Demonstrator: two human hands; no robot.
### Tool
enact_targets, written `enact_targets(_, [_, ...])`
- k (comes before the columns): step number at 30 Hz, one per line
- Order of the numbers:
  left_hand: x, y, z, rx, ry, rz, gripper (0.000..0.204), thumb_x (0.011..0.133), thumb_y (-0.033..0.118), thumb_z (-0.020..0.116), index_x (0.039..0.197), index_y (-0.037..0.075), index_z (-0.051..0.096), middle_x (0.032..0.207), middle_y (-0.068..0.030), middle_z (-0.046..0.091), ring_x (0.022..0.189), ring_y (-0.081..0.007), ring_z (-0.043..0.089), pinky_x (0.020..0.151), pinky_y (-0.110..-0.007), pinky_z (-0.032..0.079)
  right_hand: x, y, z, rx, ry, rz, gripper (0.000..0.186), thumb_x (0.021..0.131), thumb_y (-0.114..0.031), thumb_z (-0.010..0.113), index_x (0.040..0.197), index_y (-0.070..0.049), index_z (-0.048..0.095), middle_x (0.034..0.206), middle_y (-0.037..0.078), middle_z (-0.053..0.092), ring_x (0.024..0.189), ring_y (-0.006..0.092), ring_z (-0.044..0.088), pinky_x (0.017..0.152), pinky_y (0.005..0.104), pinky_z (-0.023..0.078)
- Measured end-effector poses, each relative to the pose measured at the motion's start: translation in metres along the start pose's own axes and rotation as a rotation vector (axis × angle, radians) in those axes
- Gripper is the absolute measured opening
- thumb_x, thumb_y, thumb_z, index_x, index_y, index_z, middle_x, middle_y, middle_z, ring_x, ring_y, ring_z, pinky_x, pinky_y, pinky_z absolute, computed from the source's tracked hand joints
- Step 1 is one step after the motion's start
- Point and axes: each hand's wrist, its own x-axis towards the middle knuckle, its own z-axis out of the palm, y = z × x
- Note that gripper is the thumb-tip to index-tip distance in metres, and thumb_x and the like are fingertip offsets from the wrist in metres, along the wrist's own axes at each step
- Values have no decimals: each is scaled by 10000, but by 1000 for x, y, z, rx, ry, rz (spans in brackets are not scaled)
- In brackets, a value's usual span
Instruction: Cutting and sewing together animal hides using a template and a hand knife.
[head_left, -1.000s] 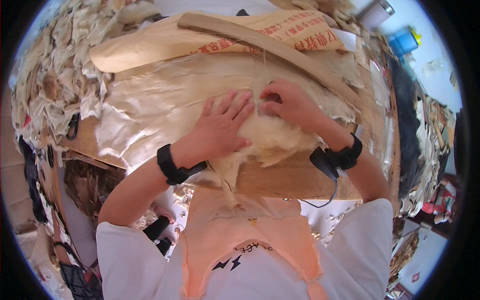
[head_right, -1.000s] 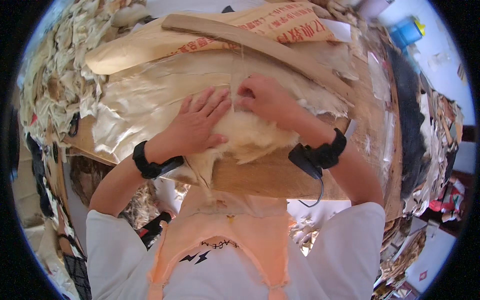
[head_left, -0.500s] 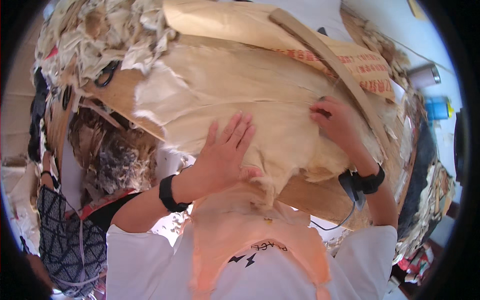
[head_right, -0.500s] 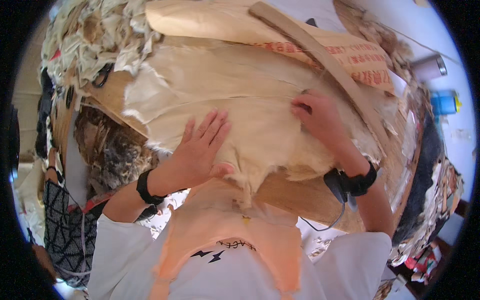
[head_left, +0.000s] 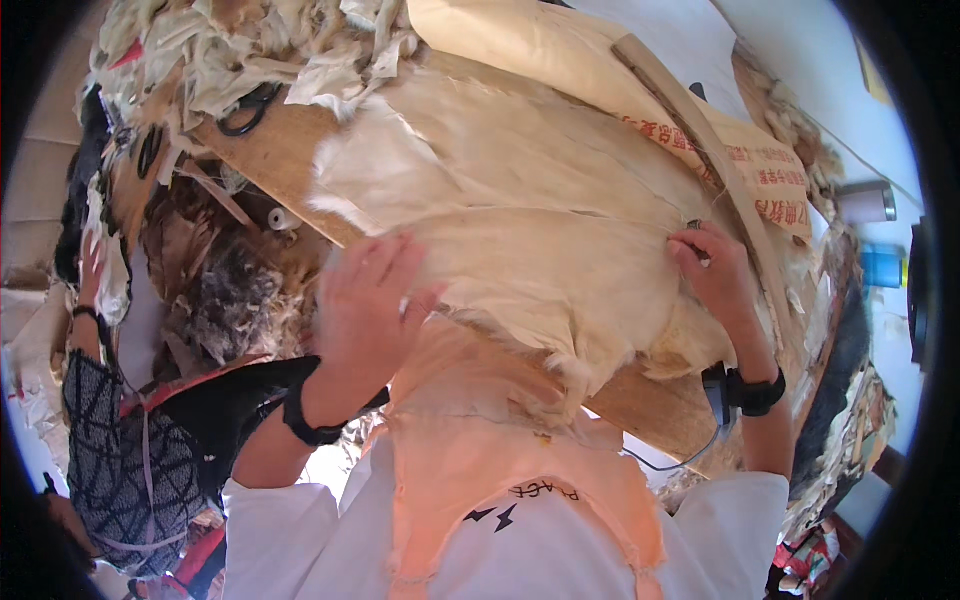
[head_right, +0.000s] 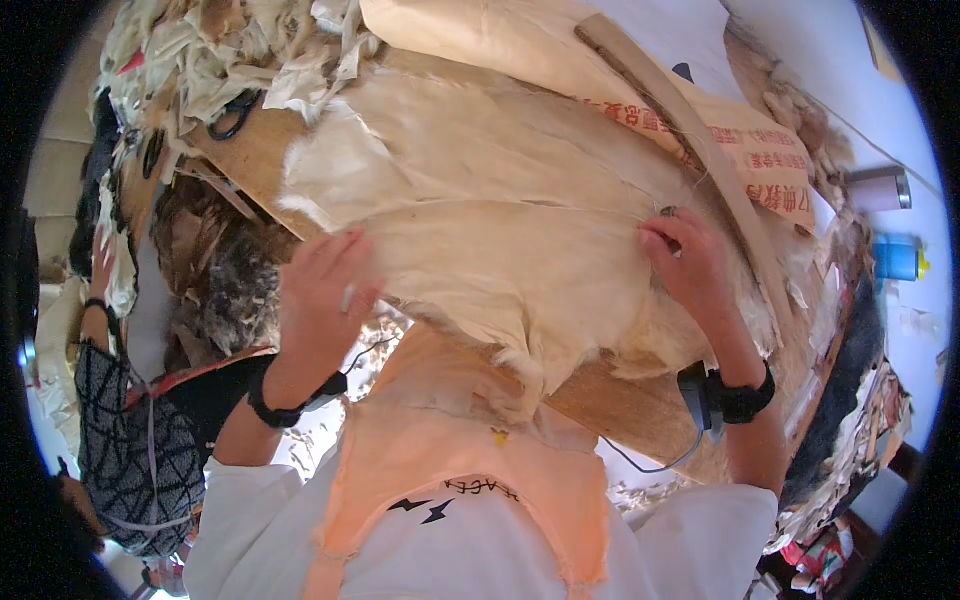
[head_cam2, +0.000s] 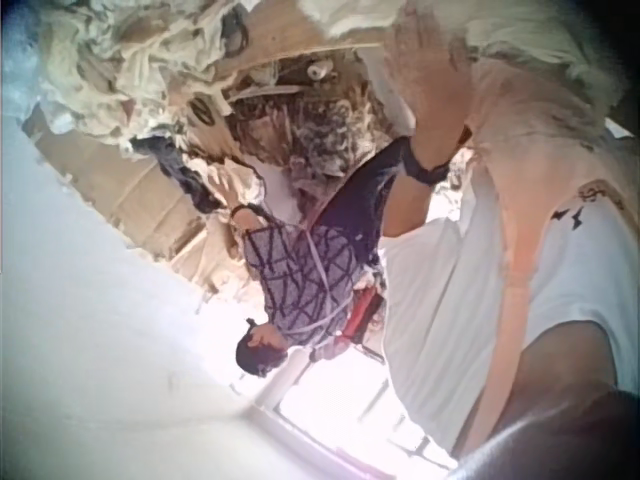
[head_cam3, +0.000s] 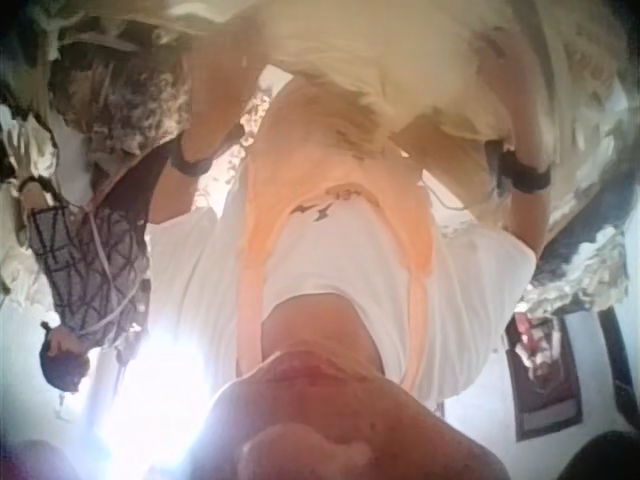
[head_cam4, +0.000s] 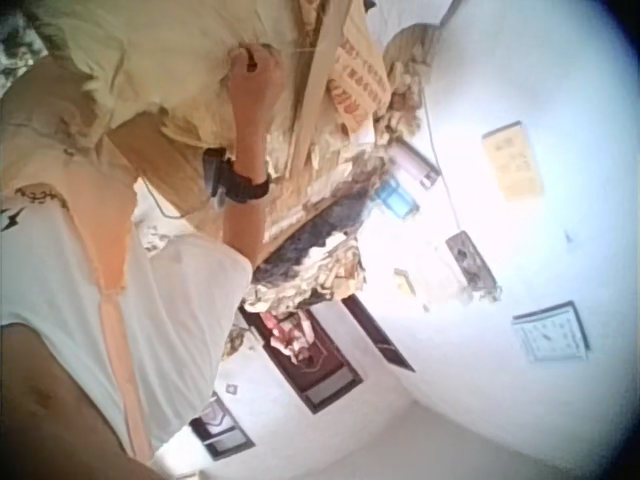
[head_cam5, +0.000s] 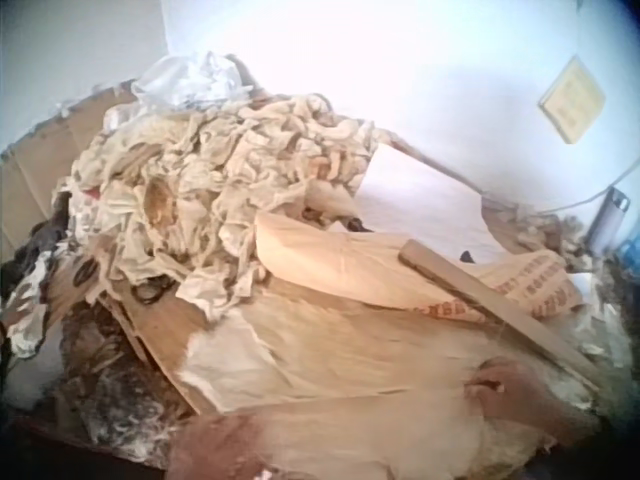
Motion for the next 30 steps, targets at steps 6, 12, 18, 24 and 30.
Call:
enact_targets(6, [54,-4,-12,-287,152,-22,139,705,102,672,842,120,655,928,-3,605,909,-223,520,729,-377,402,32,-86,-19,-44,-93,-165,118,785,-113,607,793,1,636,696,111,556,660,262,561,590,329,442])
enact_targets(12, [80,6,30,-368,43,29,209,649,73,703,852,113,670,926,-46,622,893,-246,540,774,-335,440,74,-93,50,96,-183,-357,86,752,-97,604,781,-26,642,764,115,581,721,298,576,633,370,456])
enact_targets(18, [82,11,45,-344,36,18,207,656,131,715,855,144,659,934,-19,596,915,-223,521,743,-371,394,78,-72,70,123,-162,-489,184,682,-27,672,855,-31,610,789,88,549,688,255,564,606,342,460])
enact_targets(24, [90,20,33,-208,-99,-4,239,689,170,695,921,174,638,951,6,565,944,-217,503,762,-393,358,69,-64,60,132,-155,-387,138,703,-31,619,839,-21,592,794,118,530,757,293,552,646,380,449])
enact_targets(30, [106,41,43,-383,-114,83,212,698,138,675,902,186,645,891,17,554,941,-197,472,768,-398,296,66,-52,66,243,-101,-341,113,727,-12,590,838,-18,613,790,125,547,798,300,542,686,383,443])
